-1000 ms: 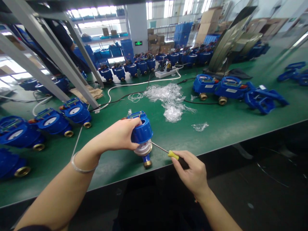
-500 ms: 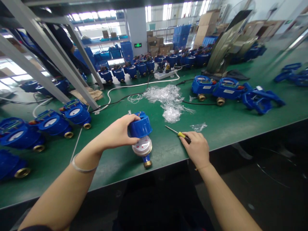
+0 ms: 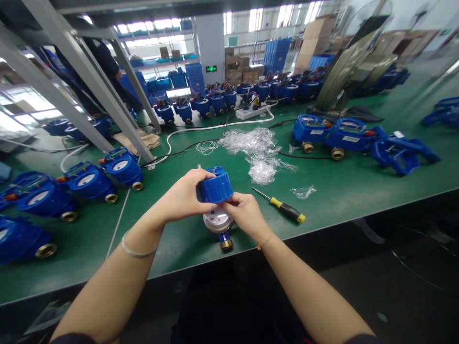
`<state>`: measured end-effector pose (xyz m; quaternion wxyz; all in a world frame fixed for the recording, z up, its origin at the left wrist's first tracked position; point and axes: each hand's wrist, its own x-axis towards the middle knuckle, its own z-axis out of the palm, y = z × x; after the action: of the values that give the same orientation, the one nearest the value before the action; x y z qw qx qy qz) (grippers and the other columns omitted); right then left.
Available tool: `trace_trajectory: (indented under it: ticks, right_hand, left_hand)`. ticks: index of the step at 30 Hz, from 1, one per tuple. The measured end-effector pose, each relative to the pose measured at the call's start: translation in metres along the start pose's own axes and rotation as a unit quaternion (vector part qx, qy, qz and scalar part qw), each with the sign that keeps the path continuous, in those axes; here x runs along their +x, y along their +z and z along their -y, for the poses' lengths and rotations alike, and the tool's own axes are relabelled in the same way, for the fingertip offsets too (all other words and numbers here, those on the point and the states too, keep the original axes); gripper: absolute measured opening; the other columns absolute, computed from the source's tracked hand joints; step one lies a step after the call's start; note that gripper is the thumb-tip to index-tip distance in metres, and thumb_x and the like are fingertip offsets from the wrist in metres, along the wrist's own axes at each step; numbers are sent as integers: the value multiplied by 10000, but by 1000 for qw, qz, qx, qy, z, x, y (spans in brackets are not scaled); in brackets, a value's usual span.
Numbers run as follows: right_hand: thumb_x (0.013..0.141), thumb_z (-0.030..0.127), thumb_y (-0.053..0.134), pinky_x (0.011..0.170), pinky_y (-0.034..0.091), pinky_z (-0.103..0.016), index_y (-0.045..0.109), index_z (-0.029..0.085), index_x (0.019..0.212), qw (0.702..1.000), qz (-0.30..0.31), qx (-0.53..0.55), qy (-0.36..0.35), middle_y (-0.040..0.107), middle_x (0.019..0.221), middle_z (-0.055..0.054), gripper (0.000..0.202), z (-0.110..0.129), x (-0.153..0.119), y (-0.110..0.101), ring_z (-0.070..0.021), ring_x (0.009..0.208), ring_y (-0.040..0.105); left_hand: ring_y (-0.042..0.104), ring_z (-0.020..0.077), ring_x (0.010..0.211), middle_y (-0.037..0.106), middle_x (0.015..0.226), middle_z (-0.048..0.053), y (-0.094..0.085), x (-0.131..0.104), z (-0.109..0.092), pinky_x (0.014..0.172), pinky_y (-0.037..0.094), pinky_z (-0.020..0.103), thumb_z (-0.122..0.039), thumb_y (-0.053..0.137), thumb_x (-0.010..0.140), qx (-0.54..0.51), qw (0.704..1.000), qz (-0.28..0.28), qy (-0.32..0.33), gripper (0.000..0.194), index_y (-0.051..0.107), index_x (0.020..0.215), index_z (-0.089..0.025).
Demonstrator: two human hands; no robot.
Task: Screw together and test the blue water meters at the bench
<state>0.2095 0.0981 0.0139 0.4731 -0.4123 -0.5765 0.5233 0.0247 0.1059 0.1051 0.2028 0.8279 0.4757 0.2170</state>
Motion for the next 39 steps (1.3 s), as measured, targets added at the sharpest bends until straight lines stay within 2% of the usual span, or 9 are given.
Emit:
trace_trajectory:
  ticks: [11,16,19,23,26,31,33,36,39]
  right_hand:
    - [744,441,751,539,532,-274,648,158,698,978,-131,122,109,751,696,-71,305,-22,24,12,-192,609,693]
    - [911,413,589,783,611,-356,619,196,893,950,-285,115,60,774,1038,-110,220,-14,31,-36,-219,934,755]
    - [977,381,518,1071,483,-366,657,215,1102,912,-390,-100,-74,659,1349,-86,250,-3,50,-82,-202,1278,603]
    - [1003,292,489,1180,354,-408,682,200,1248,836,-148,-528,-18,579,1456,-106,325,-10,72,-117,-237,1414,469]
    - [956,346,599,1157,377,-415,669,163,1292,826,-31,-562,35,587,1432,-155,389,-25,78,-119,-272,1388,501]
    - [999,417,507,1188,216,-631,644,169,1327,817,-13,-576,26,555,1461,-172,434,-12,75,-115,-346,1412,457]
    - [1032,410,416,1208,210,-597,613,154,1363,835,-66,-546,-23,512,1503,-165,463,2,64,-108,-318,1447,409]
    - [1028,488,380,1183,344,-490,632,162,1341,924,-150,-335,-105,584,1443,-137,518,12,35,-82,-272,1388,493]
    - [892,575,611,1146,407,-488,589,208,1395,989,-103,-100,-47,601,1428,-114,623,5,5,-42,-293,1331,554]
  left_hand:
    - [630,281,1074,669,1170,106,0,7,5,975,490,420,-373,795,643,-60,997,-24,-40,640,602,1201,-125]
    - [627,282,1090,666,1178,101,3,1,9,988,486,447,-385,791,650,-78,996,-28,-44,629,600,1199,-144]
    - [625,280,1093,662,1174,94,4,-2,9,996,492,460,-377,777,669,-61,997,-29,-36,593,602,1191,-157]
    - [613,279,1140,653,1216,98,7,-6,9,1043,481,475,-333,765,691,-50,998,-35,-7,543,603,1182,-165]
    - [602,286,1173,652,1234,105,11,-9,8,1074,469,491,-286,778,698,-32,999,-43,6,526,607,1181,-167]
    - [584,287,1210,638,1252,118,21,-23,5,1095,468,490,-203,808,713,7,997,-41,58,521,610,1193,-171]
    - [574,275,1218,634,1262,117,25,-32,6,1098,468,485,-207,803,753,11,994,-26,103,495,603,1205,-181]
    - [553,262,1234,624,1285,118,32,-45,10,1106,459,497,-253,752,839,17,988,-27,150,456,573,1255,-202]
    - [533,258,1262,629,1275,115,39,-53,15,1122,446,514,-199,690,882,26,985,-31,165,434,548,1293,-212]
